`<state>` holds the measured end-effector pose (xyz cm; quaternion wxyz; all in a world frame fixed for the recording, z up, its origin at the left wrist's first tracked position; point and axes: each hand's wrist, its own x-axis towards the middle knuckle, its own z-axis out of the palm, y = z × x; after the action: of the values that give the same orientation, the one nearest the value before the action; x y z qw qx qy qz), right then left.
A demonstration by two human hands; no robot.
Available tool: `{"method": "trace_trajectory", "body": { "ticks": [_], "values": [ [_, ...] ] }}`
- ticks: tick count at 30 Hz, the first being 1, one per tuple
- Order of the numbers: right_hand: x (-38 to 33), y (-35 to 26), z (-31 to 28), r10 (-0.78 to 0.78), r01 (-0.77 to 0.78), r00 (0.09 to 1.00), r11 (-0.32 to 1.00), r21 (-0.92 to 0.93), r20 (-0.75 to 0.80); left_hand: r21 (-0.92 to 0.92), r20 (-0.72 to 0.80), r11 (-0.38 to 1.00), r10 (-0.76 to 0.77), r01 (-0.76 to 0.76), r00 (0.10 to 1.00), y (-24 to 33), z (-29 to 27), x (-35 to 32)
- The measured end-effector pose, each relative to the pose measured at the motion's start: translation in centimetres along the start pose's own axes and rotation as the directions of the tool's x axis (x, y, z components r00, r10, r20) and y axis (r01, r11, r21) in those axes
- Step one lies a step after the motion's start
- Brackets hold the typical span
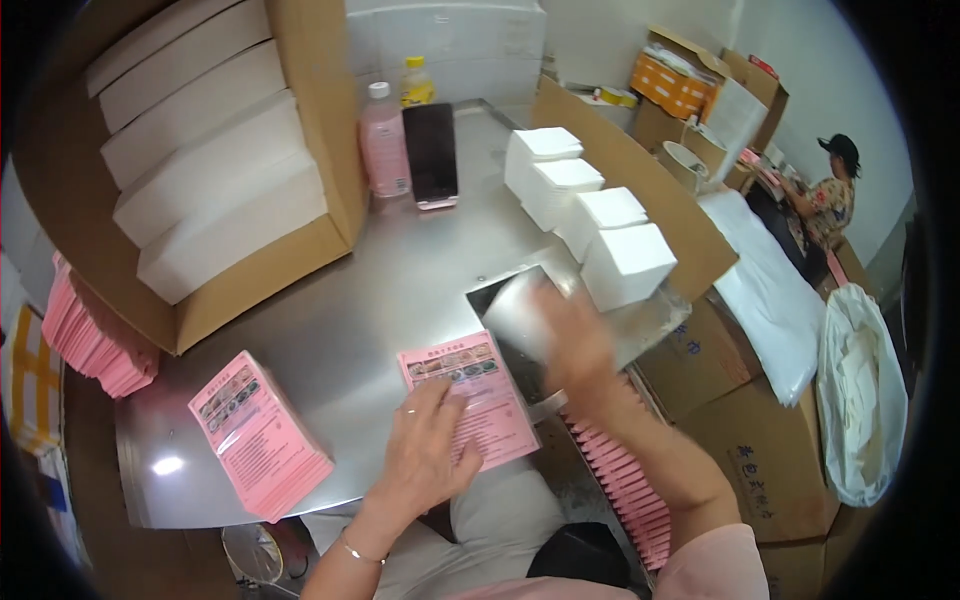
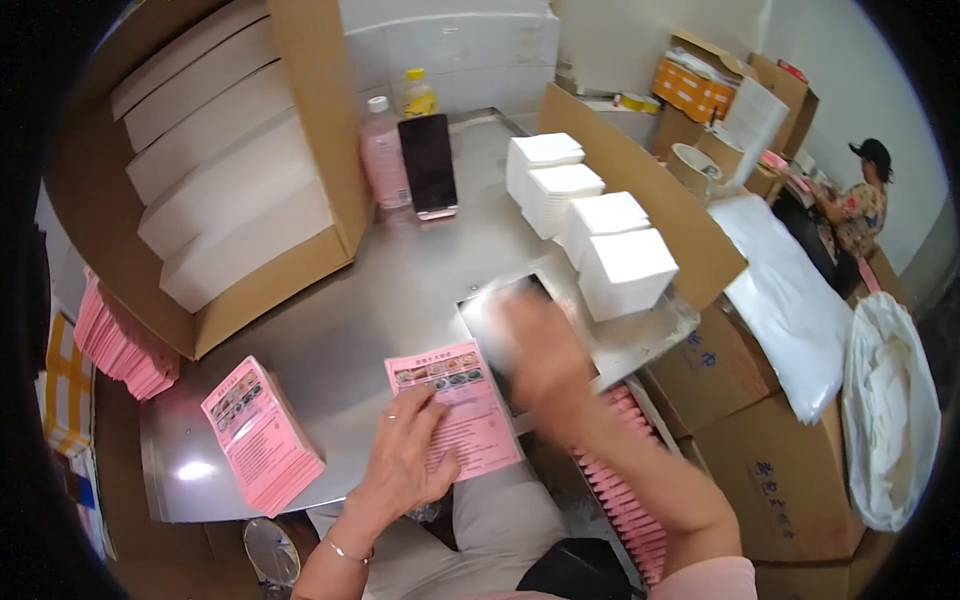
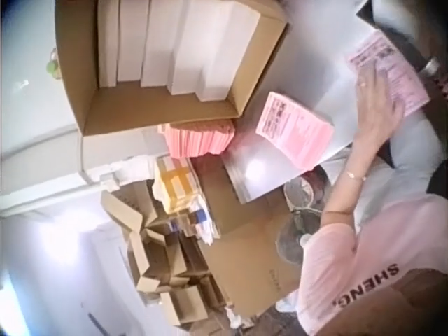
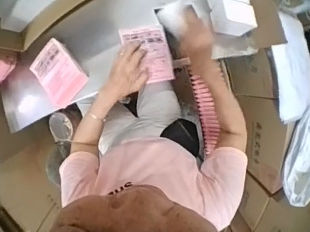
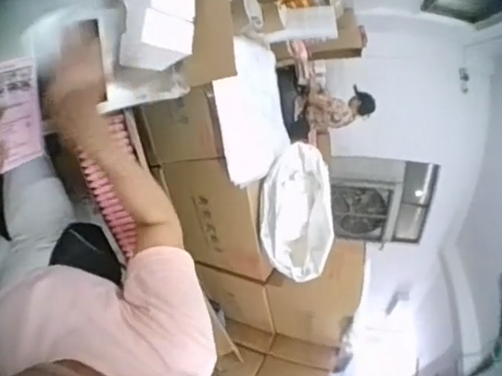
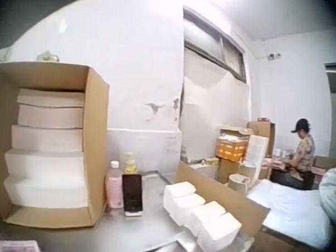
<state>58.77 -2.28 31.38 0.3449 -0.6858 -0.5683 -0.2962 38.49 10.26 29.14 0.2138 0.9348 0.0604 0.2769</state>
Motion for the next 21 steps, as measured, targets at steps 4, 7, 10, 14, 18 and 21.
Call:
{"method": "trace_trajectory", "body": {
  "ticks": [4, 7, 10, 14, 18, 21],
  "values": [
    [-5.2, -7.7, 1.7, -0.355, 0.287, 0.89, 0.924, 0.252, 0.286, 0.225, 0.037, 0.95, -0.232, 0.218, 0.972, -0.9, -1.1, -1.6],
    [-0.1, -4.5, 4.5, -0.112, 0.159, 0.837, 0.986, -0.043, 0.536, 0.219, 0.005, 0.943, -0.258, 0.251, 0.966, 0.8, 0.5, -0.3],
    [0.8, -8.2, 7.1, -0.161, 0.134, 0.753, 0.987, 0.091, 0.638, 0.139, -0.102, 0.919, -0.358, 0.369, 0.928, 0.1, 1.1, 0.8],
    [-0.4, -3.7, 0.5, -0.072, 0.065, 0.975, 0.997, 0.042, 0.21, 0.363, 0.002, 0.905, -0.239, 0.222, 0.971, -0.7, -0.4, -0.4],
    [4.2, 4.4, -4.6, 0.177, -0.218, 0.976, 0.773, -0.596, -0.127, 0.431, -0.11, 0.847, -0.293, 0.311, 0.95, 0.1, -0.4, -0.1],
    [1.7, 8.5, -4.5, 0.285, -0.245, 0.958, 0.761, -0.601, -0.031, 0.377, -0.115, 0.864, -0.313, 0.333, 0.943, -0.1, -0.1, 0.5]
  ]
}}
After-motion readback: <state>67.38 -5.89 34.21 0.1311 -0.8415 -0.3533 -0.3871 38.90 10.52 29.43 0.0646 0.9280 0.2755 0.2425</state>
